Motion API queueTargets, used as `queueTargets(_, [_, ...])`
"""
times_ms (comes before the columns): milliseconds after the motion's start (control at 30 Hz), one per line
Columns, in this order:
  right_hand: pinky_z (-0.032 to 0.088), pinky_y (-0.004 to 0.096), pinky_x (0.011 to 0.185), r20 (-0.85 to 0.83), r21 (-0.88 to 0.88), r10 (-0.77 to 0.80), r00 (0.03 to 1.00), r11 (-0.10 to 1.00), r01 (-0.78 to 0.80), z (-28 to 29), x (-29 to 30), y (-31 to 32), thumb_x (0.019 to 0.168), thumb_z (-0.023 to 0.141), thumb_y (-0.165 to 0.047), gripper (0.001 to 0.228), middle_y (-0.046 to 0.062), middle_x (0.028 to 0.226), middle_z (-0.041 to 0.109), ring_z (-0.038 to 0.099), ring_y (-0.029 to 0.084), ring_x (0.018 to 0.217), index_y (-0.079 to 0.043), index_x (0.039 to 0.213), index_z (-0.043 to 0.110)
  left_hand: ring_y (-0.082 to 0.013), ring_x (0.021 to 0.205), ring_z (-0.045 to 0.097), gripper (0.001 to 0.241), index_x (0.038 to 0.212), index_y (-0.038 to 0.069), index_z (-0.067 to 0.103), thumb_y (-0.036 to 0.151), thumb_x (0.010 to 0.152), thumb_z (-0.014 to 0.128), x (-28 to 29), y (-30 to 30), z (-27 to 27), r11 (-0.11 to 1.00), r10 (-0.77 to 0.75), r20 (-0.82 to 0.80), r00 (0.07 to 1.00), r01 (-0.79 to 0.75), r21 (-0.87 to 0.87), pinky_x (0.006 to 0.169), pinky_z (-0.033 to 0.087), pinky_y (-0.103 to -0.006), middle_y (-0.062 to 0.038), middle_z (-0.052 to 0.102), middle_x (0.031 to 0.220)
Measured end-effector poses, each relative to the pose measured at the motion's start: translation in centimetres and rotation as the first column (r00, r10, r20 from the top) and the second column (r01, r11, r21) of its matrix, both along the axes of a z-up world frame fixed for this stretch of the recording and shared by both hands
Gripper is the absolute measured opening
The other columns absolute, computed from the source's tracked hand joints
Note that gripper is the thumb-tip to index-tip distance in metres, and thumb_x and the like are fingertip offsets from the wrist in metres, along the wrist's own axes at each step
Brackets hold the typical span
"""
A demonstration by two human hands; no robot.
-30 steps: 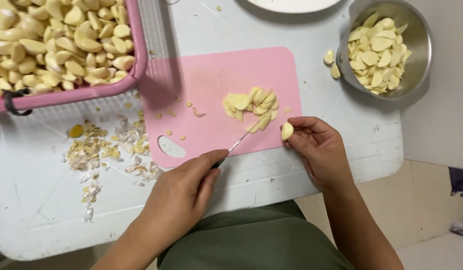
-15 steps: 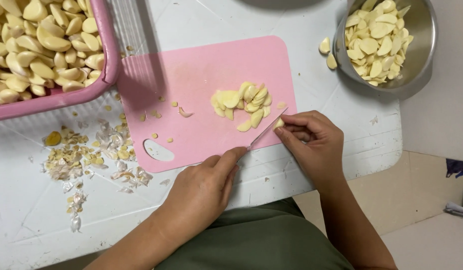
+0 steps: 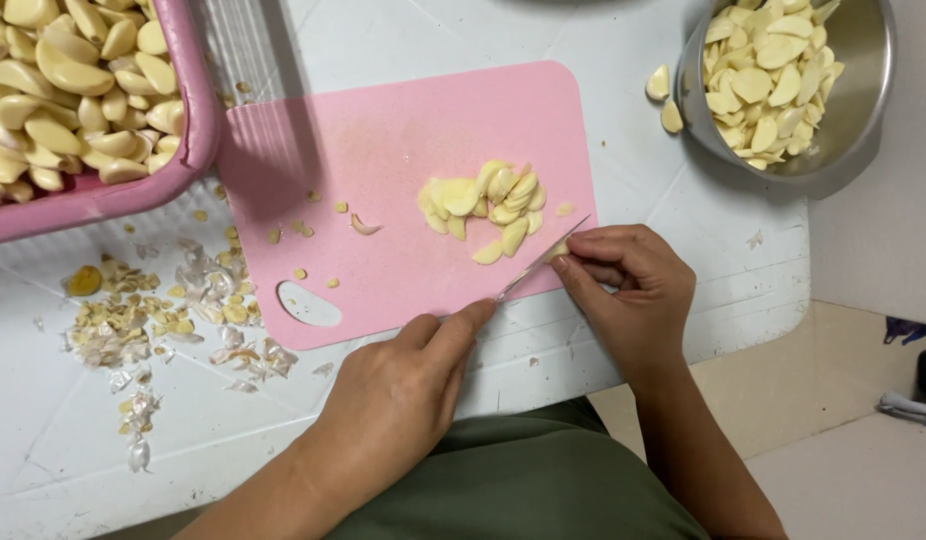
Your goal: Slicing peeled garlic cloves into thin pieces on a cutting board.
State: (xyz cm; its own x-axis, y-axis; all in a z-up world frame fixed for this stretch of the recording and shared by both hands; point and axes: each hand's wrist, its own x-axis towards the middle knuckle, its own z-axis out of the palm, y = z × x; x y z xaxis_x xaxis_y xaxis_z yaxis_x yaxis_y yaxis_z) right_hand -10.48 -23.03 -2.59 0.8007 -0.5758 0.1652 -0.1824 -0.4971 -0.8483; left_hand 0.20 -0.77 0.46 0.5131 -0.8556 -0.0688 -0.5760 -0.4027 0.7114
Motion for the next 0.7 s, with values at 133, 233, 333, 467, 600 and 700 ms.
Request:
queueTargets(133, [0.069, 0.026, 0.083, -0.005, 0.003, -0.009, 1.0, 1.0, 0.009, -0.01, 0.02, 0.09, 0.088, 0.086, 0.008, 0.02, 0.018, 0.102, 0.074, 0.075, 0.021, 0.095, 0.004, 0.104, 0.075, -0.0371, 0.046, 0.06, 0.048, 0.147, 0.019, 0.06, 0.014, 0.099, 0.062, -0.21, 0.39, -0.31, 0.999, -0.005, 0.021, 1.0, 0.004, 0.043, 0.035, 0.048, -0.0489, -0.005, 0.062, 0.086])
queueTargets(233, [0.068, 0.024, 0.082, -0.006, 0.003, -0.022, 1.0, 1.0, 0.022, -0.23, -0.12, 0.05, 0.087, 0.087, 0.009, 0.021, 0.019, 0.103, 0.073, 0.075, 0.021, 0.094, 0.004, 0.104, 0.076, -0.0388, 0.047, 0.06, 0.052, 0.148, 0.02, 0.059, 0.013, 0.097, 0.062, -0.18, 0.4, -0.29, 0.998, -0.03, 0.004, 1.0, 0.029, 0.061, 0.037, 0.049, -0.0503, -0.006, 0.06, 0.086])
queueTargets(333, [0.069, 0.025, 0.083, -0.01, 0.006, -0.031, 0.999, 0.999, 0.031, -0.24, -0.08, 0.11, 0.087, 0.087, 0.009, 0.021, 0.019, 0.103, 0.073, 0.076, 0.022, 0.096, 0.004, 0.104, 0.076, -0.0393, 0.047, 0.06, 0.053, 0.148, 0.022, 0.059, 0.014, 0.096, 0.063, -0.15, 0.49, -0.27, 0.996, -0.031, 0.018, 0.999, 0.029, 0.08, 0.037, 0.049, -0.0515, -0.005, 0.06, 0.084])
queueTargets(467, [0.068, 0.025, 0.082, -0.007, -0.011, -0.025, 1.0, 1.0, 0.025, -0.17, 0.01, 0.17, 0.087, 0.087, 0.009, 0.021, 0.018, 0.102, 0.073, 0.075, 0.021, 0.094, 0.004, 0.104, 0.076, -0.0414, 0.046, 0.061, 0.063, 0.152, 0.021, 0.056, 0.01, 0.09, 0.064, -0.24, 0.78, -0.42, 0.992, -0.061, -0.009, 0.998, 0.061, 0.114, 0.036, 0.049, -0.0536, -0.007, 0.06, 0.085])
queueTargets(600, [0.067, 0.024, 0.08, 0.0, -0.037, 0.0, 1.0, 0.999, 0.0, -0.07, 0.13, 0.05, 0.088, 0.087, 0.01, 0.02, 0.018, 0.1, 0.074, 0.074, 0.021, 0.093, 0.005, 0.103, 0.076, -0.0424, 0.045, 0.059, 0.065, 0.153, 0.02, 0.056, 0.009, 0.089, 0.064, -0.2, 0.7, -0.4, 0.989, -0.079, -0.014, 0.997, 0.08, 0.125, 0.035, 0.049, -0.0548, -0.007, 0.059, 0.084])
queueTargets(700, [0.068, 0.025, 0.081, -0.001, -0.032, 0.0, 1.0, 0.999, 0.0, -0.23, 0.03, -0.11, 0.087, 0.088, 0.008, 0.021, 0.019, 0.102, 0.074, 0.075, 0.021, 0.093, 0.005, 0.104, 0.076, -0.0417, 0.045, 0.059, 0.064, 0.152, 0.02, 0.056, 0.009, 0.09, 0.063, -0.15, 0.59, -0.43, 0.988, -0.081, -0.022, 0.996, 0.084, 0.127, 0.034, 0.048, -0.054, -0.008, 0.06, 0.083])
